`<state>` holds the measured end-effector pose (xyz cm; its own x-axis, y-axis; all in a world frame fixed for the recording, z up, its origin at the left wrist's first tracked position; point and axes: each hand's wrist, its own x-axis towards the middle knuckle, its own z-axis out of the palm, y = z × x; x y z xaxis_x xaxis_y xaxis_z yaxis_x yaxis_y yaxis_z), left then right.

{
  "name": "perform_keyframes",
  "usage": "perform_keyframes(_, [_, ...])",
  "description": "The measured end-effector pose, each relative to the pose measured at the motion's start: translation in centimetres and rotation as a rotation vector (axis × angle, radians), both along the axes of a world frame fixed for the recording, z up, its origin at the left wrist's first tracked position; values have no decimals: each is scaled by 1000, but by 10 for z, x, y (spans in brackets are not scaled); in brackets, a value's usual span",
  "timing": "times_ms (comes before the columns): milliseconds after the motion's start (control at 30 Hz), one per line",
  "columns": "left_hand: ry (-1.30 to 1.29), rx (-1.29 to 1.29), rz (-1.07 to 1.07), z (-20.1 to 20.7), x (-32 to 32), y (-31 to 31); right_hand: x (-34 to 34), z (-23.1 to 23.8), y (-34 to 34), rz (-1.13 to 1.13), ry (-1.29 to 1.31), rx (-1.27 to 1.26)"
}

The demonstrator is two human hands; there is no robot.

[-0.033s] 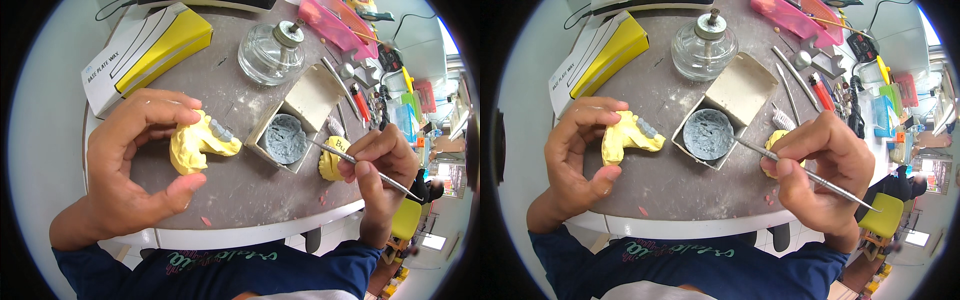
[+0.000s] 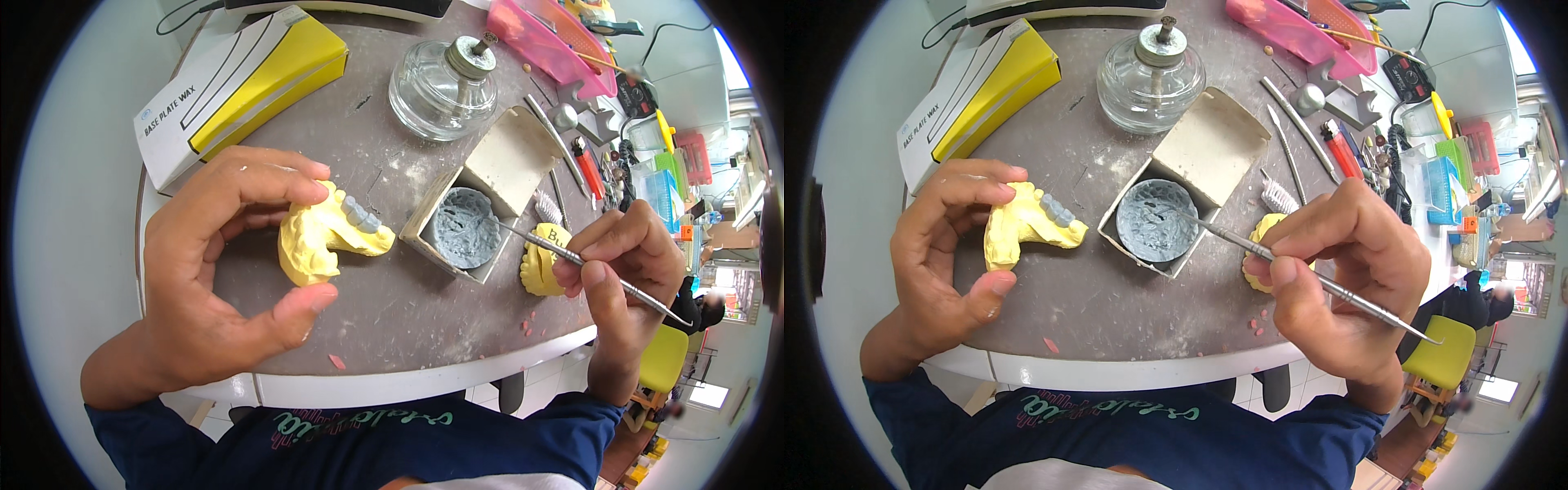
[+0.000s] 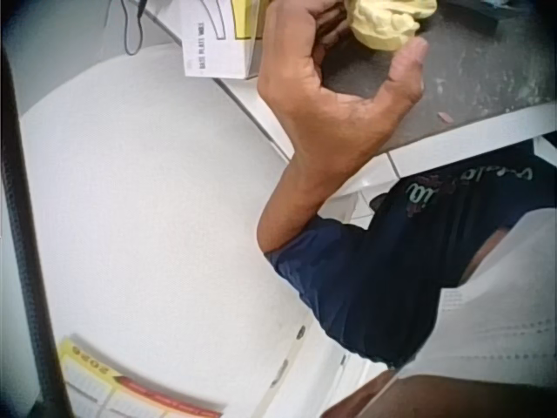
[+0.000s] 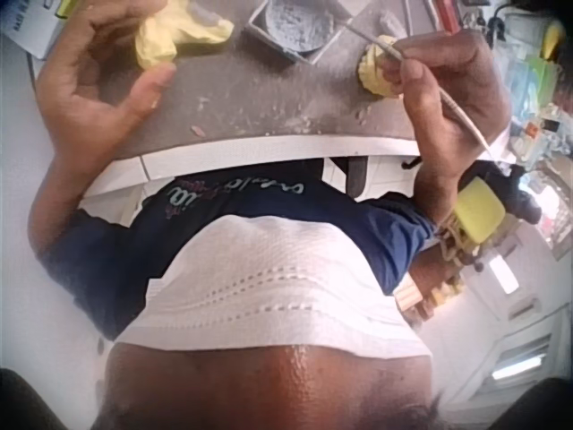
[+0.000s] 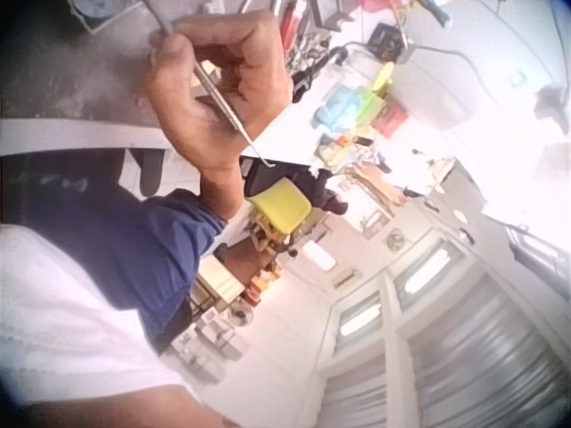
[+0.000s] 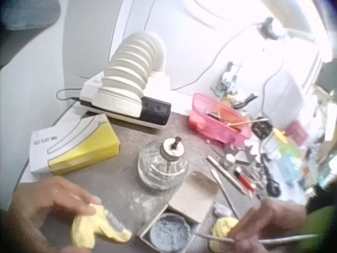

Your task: The person carves a yellow wax dental model using a metal carving tool. They hold the model in one hand and carefully shape the inner surface with the tool in the other hand, repeatedly adjusting the model's orientation to access different areas.

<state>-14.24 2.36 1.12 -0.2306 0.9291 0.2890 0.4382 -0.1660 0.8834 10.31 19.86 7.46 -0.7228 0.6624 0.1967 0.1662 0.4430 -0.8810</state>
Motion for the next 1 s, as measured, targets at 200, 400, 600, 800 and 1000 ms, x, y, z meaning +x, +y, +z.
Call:
perform_keyframes(200, [10,3,-22,1,-1,0,0,-7,3,23,11,60])
perform_keyframes(400, [-53,-2,-27,1,3,4,-19,-4,27,-88,183,212])
perform_keyframes(600, [-45,5,-36,3,3,6,-39,-3,53,-43,274,152])
perform_keyframes(800, [-14,17,-54,-2,-1,4,-45,-8,53,-19,273,169])
perform_keyframes(1000, [70,62,-83,6,-3,4,-17,-9,3,115,248,336])
